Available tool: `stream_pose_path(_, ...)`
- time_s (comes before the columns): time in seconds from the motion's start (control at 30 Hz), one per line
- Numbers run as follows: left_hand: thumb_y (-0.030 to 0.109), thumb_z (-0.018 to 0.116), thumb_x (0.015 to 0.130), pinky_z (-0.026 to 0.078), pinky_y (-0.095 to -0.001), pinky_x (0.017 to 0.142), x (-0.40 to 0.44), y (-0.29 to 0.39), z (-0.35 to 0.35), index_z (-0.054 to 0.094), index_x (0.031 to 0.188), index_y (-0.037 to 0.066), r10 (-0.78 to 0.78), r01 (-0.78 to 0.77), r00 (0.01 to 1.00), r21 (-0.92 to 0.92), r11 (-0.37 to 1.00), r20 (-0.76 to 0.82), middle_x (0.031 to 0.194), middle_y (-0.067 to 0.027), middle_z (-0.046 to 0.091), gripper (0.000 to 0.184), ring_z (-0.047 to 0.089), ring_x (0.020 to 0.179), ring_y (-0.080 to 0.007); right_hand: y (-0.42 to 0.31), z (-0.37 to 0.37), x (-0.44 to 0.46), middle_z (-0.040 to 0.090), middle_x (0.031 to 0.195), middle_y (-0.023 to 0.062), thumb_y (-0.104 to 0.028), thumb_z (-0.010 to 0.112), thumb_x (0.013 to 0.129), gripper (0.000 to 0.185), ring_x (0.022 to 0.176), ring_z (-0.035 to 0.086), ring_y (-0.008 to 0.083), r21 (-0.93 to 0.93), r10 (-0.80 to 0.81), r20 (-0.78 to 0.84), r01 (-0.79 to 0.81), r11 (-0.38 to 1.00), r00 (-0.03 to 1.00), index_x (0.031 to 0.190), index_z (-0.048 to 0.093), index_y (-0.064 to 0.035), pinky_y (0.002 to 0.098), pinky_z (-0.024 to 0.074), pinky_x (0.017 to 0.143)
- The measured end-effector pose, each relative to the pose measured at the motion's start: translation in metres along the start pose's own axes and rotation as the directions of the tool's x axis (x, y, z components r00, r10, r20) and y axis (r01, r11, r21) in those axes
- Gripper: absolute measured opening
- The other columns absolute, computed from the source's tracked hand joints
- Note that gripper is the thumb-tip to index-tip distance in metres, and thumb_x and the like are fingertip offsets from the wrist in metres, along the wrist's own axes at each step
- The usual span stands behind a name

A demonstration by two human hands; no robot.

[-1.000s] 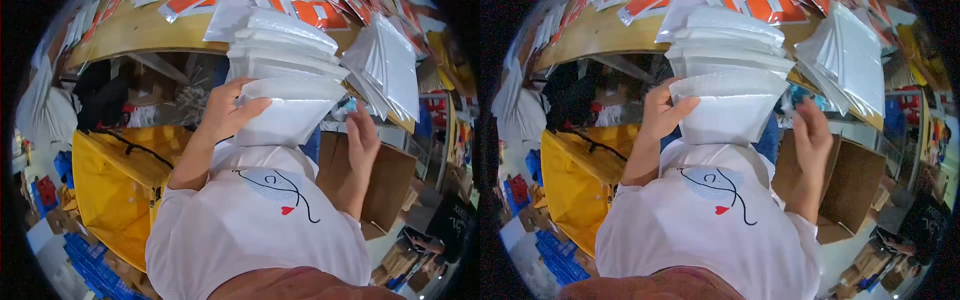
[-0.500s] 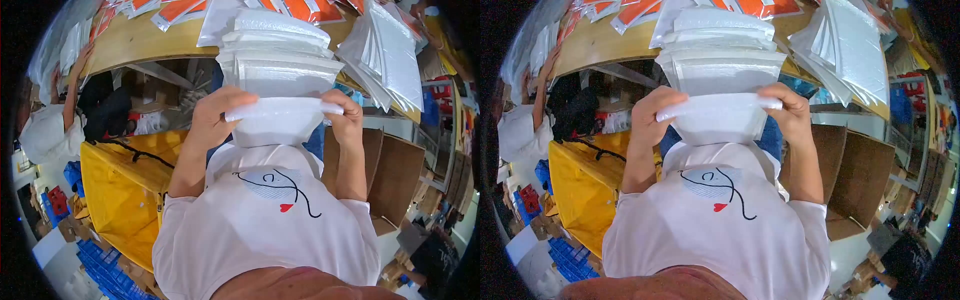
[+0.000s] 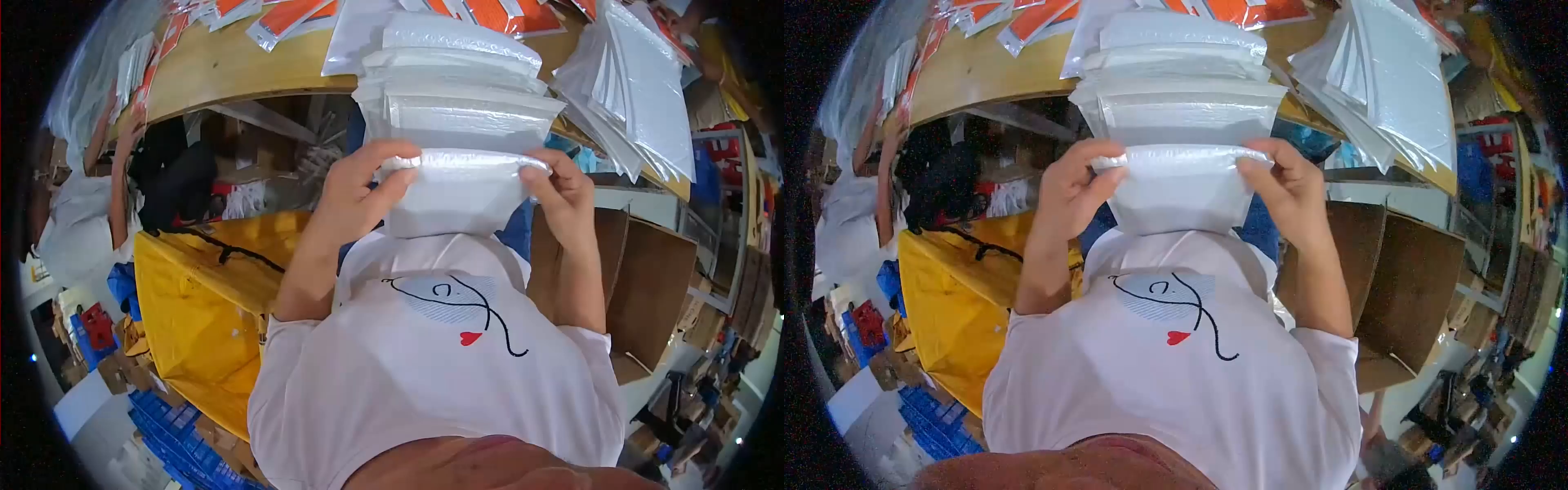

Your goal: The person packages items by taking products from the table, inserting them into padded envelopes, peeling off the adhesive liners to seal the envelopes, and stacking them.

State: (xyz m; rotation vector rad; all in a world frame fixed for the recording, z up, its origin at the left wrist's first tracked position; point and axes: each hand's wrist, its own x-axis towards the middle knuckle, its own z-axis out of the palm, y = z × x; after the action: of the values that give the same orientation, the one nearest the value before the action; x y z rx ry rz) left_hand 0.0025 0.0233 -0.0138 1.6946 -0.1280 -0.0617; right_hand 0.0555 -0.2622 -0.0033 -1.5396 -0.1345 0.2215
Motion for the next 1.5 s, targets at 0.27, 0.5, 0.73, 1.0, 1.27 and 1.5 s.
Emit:
stream_pose_path(0.27, -0.011, 0.057, 0.075, 0.040, -0.0176, 0.068, -0.015, 0.030, 0.003, 0.063, 0.098, 0.000, 0.159, -0.196, 0.978, -0.320, 0.927, -0.138, 0.093, -0.0059, 0.062, 0.027, 0.052, 0.078, -0.0121, -0.062, 0.007, 0.055, 0.065, 0.076, 0.0095, -0.011, 0.059, 0.087, 0.020, 0.063, 0.056, 0.0124, -0.129, -0.277, -0.233, 0.252, 0.959, 0.932, 0.102, 0.066, 0.0006, 0.0198, 0.0454, 0.058)
stream_pose_path(0.5, 0.012, 0.056, 0.075, 0.049, -0.0326, 0.078, -0.137, 0.115, -0.098, 0.059, 0.091, 0.007, 0.558, -0.097, 0.290, 0.556, 0.825, -0.778, 0.098, -0.0153, 0.062, 0.017, 0.058, 0.082, -0.0230, -0.091, 0.066, 0.253, 0.066, 0.082, 0.0079, -0.021, 0.061, 0.081, 0.037, 0.068, 0.056, 0.0162, -0.695, -0.335, 0.318, 0.458, 0.554, 0.887, 0.112, 0.062, -0.0010, 0.0248, 0.0462, 0.063)
stream_pose_path(0.73, 0.025, 0.058, 0.091, 0.049, -0.0272, 0.083, -0.275, 0.140, -0.134, 0.057, 0.123, 0.008, 0.688, 0.770, -0.125, 0.367, 0.522, -0.715, 0.114, -0.0118, 0.061, 0.036, 0.059, 0.099, -0.0210, 0.008, 0.069, 0.365, 0.064, 0.108, 0.0135, -0.037, 0.062, 0.078, 0.054, 0.100, 0.059, 0.0329, -0.837, -0.268, 0.528, 0.547, -0.006, 0.806, 0.121, 0.054, -0.0058, 0.0404, 0.0475, 0.084)
stream_pose_path(1.0, 0.009, 0.055, 0.087, 0.045, -0.0302, 0.084, -0.144, 0.059, -0.085, 0.060, 0.109, 0.002, 0.301, 0.385, 0.532, 0.543, 0.746, -0.791, 0.104, -0.0075, 0.063, 0.023, 0.057, 0.093, -0.0210, 0.003, 0.073, 0.374, 0.064, 0.088, 0.0140, -0.022, 0.051, 0.083, 0.024, 0.078, 0.062, 0.0341, -0.785, -0.306, 0.614, 0.525, -0.329, 0.727, 0.099, 0.058, -0.0054, 0.0432, 0.0501, 0.067)
stream_pose_path(1.27, 0.002, 0.062, 0.072, 0.047, -0.0275, 0.070, 0.006, 0.029, 0.008, 0.061, 0.088, 0.004, 0.671, -0.548, 0.723, 0.729, 0.410, 0.166, 0.091, -0.0066, 0.061, 0.015, 0.057, 0.080, -0.0212, -0.129, 0.041, 0.346, 0.068, 0.088, 0.0044, -0.025, 0.049, 0.090, 0.025, 0.076, 0.064, 0.0265, -0.921, -0.753, 0.179, 0.377, 0.098, 0.633, 0.108, 0.060, -0.0112, 0.0369, 0.0492, 0.067)
stream_pose_path(1.5, 0.006, 0.060, 0.076, 0.046, -0.0283, 0.073, 0.053, 0.002, 0.033, 0.055, 0.095, 0.004, 0.534, -0.429, 0.836, 0.758, 0.492, 0.127, 0.103, -0.0073, 0.050, 0.020, 0.053, 0.084, -0.0217, -0.080, 0.048, 0.302, 0.064, 0.106, 0.0093, -0.027, 0.052, 0.085, 0.033, 0.092, 0.062, 0.0321, -0.906, -0.305, 0.381, 0.418, 0.064, 0.873, 0.115, 0.060, -0.0152, 0.0400, 0.0501, 0.076)
